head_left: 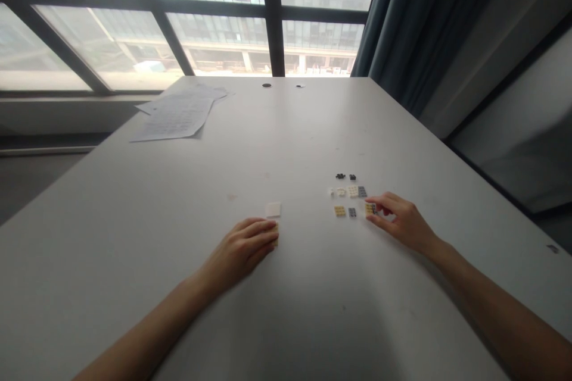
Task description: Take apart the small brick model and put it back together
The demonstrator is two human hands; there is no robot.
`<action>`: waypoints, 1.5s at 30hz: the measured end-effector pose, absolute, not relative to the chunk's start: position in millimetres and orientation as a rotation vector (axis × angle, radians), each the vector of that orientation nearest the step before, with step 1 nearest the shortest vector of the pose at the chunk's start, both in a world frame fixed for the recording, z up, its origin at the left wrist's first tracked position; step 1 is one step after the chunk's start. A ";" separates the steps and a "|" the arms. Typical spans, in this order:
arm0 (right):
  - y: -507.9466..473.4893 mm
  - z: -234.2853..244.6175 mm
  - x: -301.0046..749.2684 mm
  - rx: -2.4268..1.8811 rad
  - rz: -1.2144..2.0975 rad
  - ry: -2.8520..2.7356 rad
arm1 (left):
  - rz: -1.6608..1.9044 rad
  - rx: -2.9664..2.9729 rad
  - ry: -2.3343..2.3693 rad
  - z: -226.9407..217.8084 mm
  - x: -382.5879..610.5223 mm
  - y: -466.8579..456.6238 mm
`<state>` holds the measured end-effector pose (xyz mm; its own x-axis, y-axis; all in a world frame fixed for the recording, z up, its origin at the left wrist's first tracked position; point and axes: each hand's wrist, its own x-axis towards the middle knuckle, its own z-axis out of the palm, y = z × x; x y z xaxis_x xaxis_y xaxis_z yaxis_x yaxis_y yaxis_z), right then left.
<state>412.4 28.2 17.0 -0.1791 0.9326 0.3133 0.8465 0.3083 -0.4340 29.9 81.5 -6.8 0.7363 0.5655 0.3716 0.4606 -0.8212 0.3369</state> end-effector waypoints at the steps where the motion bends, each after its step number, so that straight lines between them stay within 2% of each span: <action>1: 27.2 17.1 411.0 -1.555 0.212 -2.068 | 0.702 2.721 0.798 -7.0 31.9 81.3; 7: 23.3 12.3 407.9 -1.471 0.173 -2.072 | 0.676 2.755 0.664 -2.8 70.3 66.7; 15: 17.4 6.6 407.2 -1.472 0.136 -2.021 | 0.427 2.873 0.577 6.1 160.8 56.4; 20: 15.5 6.6 406.8 -1.457 0.119 -1.987 | 0.406 2.899 0.602 4.6 178.4 57.0; 26: 22.6 17.5 392.5 -1.433 0.173 -1.954 | 0.611 2.933 0.706 8.0 140.6 62.7; 29: 35.4 25.1 372.1 -1.410 0.223 -2.046 | 0.687 2.847 0.970 9.6 100.0 82.0; 34: 73.7 28.0 309.8 -1.417 0.295 -2.290 | 0.533 2.647 1.325 5.5 42.7 118.9; 37: 94.6 22.9 271.3 -1.451 0.333 -2.394 | 0.435 2.618 1.341 0.5 32.0 127.0; 45: 107.8 12.0 237.9 -1.487 0.331 -2.470 | 0.493 2.612 1.288 -3.3 38.0 126.4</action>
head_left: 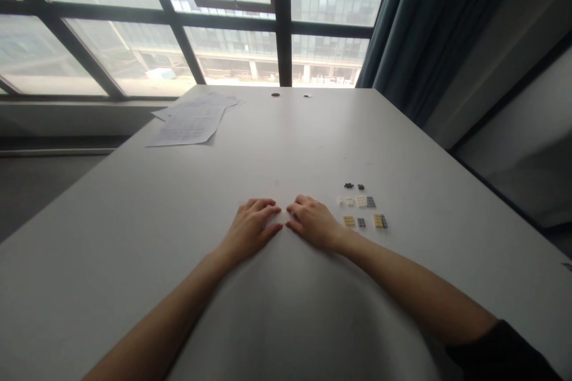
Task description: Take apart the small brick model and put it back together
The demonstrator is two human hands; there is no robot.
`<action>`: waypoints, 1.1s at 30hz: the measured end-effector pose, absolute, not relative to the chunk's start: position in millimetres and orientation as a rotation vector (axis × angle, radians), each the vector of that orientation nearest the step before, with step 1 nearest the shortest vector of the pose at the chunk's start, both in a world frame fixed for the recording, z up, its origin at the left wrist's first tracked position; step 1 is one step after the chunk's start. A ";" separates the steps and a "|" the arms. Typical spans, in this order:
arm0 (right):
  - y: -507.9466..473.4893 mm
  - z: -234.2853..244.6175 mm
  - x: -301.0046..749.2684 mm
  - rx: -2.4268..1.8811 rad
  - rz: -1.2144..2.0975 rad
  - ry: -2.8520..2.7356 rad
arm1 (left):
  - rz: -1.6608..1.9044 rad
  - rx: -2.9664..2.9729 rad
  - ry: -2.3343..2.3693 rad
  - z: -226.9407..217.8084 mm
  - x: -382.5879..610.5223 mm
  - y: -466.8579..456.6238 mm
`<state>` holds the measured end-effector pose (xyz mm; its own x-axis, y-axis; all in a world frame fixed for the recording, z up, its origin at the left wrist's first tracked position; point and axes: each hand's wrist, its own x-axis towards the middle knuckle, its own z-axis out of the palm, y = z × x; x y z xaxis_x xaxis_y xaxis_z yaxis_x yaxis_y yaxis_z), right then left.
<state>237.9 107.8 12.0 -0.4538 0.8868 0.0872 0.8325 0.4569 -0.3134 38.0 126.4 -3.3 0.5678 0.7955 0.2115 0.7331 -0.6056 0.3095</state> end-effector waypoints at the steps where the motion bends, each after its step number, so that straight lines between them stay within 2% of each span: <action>1: 107.3 11.4 237.8 -1.483 0.323 -2.471 | 0.507 2.611 1.283 -3.3 38.5 127.1; 9: 98.7 12.5 248.8 -1.451 0.173 -2.496 | 0.546 2.661 1.213 -2.4 47.4 131.2; 18: 100.4 29.3 324.4 -1.603 0.103 -2.244 | 0.550 2.694 1.123 2.5 107.3 143.2; 24: 102.2 18.9 333.6 -1.600 0.031 -2.410 | 0.532 2.694 1.082 -5.0 140.2 148.8; 33: 106.0 9.6 340.3 -1.642 0.018 -2.373 | 0.539 2.685 1.070 -6.3 149.4 151.4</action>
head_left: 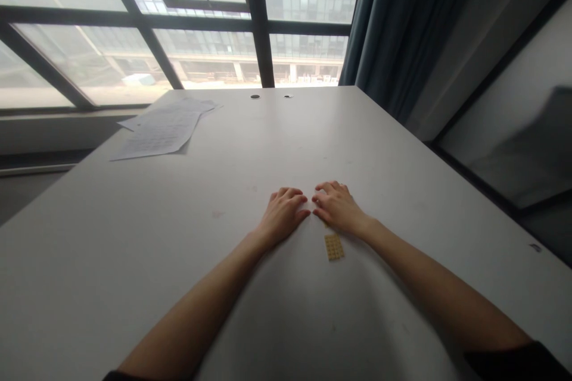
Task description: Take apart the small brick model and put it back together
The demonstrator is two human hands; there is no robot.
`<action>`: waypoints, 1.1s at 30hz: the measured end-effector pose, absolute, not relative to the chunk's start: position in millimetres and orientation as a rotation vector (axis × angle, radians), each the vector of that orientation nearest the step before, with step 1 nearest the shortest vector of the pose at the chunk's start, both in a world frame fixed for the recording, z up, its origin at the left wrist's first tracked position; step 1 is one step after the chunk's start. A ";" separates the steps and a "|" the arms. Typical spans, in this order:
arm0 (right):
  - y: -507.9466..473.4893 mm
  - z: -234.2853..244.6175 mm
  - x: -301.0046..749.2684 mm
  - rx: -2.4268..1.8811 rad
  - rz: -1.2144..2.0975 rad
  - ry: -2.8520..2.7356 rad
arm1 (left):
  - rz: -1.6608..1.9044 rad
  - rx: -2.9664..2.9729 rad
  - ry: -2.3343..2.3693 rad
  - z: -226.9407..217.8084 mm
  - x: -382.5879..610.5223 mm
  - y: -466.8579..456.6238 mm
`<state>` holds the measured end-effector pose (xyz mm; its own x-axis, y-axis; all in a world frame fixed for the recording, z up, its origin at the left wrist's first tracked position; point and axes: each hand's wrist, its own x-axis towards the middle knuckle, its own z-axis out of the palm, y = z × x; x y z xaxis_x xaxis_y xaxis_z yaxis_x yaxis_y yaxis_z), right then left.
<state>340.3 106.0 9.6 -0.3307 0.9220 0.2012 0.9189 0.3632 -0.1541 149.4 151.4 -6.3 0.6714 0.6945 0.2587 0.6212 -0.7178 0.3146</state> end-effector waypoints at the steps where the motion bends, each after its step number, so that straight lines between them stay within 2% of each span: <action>1: 106.8 9.1 340.8 -1.644 0.022 -2.371 | 0.539 2.685 1.071 -6.6 150.4 151.8; 11: 105.6 7.5 344.2 -1.640 0.084 -2.238 | 0.594 2.618 1.051 -8.9 151.3 153.3; 16: 82.9 9.0 362.3 -1.462 0.213 -1.907 | 0.764 2.282 1.049 -6.9 106.6 140.7; 22: 68.4 -9.8 393.9 -1.393 0.437 -1.208 | 1.379 1.364 1.135 -5.5 12.7 127.6; 26: 76.9 -3.2 399.6 -1.118 0.434 -0.849 | 1.704 1.215 1.125 13.9 -27.4 117.1; 30: 54.0 32.3 382.6 -0.990 0.297 -1.063 | 1.815 1.575 1.057 45.8 -39.9 90.3; 33: 16.6 55.1 355.7 -1.028 0.181 -1.668 | 1.489 2.044 1.085 60.7 -39.5 64.5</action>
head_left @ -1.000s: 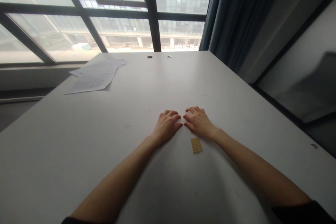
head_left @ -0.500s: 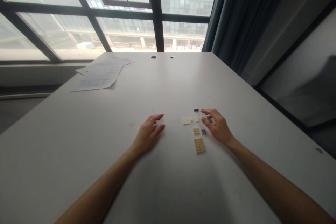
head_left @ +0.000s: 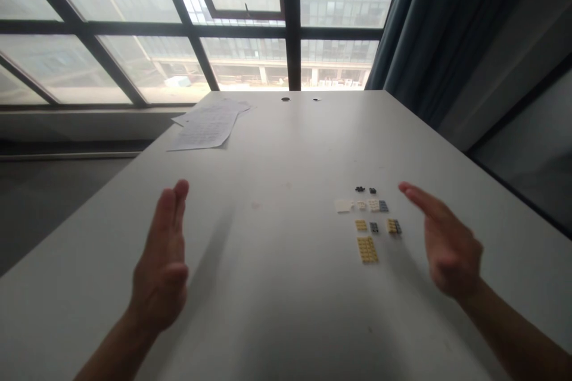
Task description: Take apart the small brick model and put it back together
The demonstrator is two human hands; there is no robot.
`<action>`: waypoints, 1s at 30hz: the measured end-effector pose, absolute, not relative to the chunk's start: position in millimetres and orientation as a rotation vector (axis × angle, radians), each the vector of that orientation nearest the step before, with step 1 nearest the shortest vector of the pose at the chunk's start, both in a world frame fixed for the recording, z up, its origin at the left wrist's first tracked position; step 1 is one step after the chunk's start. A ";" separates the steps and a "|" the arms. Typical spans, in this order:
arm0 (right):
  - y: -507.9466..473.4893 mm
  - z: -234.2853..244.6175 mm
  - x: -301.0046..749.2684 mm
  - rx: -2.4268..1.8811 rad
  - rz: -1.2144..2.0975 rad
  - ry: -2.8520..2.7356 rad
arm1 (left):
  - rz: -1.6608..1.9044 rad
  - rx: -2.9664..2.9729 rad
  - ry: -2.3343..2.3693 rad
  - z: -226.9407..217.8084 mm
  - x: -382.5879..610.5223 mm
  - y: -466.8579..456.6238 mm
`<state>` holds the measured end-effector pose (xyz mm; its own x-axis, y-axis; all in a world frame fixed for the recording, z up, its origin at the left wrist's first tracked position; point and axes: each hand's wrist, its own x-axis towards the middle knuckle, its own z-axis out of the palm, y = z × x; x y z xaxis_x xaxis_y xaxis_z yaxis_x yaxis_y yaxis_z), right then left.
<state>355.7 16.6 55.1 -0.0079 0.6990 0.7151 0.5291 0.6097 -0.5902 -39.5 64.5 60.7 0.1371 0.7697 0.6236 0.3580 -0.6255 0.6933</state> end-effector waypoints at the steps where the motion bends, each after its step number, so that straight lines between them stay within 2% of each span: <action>1: 5.0 58.4 345.5 -1.013 0.184 -1.936 | 1.276 2.245 1.108 60.9 -38.0 56.9; 3: -12.0 57.3 326.2 -0.891 0.182 -2.362 | 0.887 2.620 1.007 53.5 -33.2 44.6; 6: -20.5 41.4 307.5 -0.820 0.313 -2.695 | 0.294 2.810 0.819 31.0 -23.9 34.4; 10: -17.5 15.6 304.1 -0.854 0.568 -2.813 | -0.032 2.763 0.739 7.4 -16.8 30.3; 16: -16.8 4.5 306.9 -0.905 0.837 -2.841 | -0.059 2.719 0.776 4.6 -16.2 28.8; 24: -16.0 6.9 306.9 -0.891 0.868 -2.789 | -0.016 2.726 0.760 3.1 -15.7 29.0; 26: -16.6 4.9 306.5 -0.882 0.848 -2.703 | 0.149 2.713 0.776 0.4 -17.2 29.1; 30: -18.3 -0.6 313.1 -0.967 0.885 -2.231 | 0.782 2.439 1.029 -2.2 -17.7 33.3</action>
<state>313.1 -18.3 -0.6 -0.5921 0.7761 0.2170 0.4163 0.5251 -0.7422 -17.7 33.3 -2.2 0.5775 0.7406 0.3435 0.5295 -0.6600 0.5329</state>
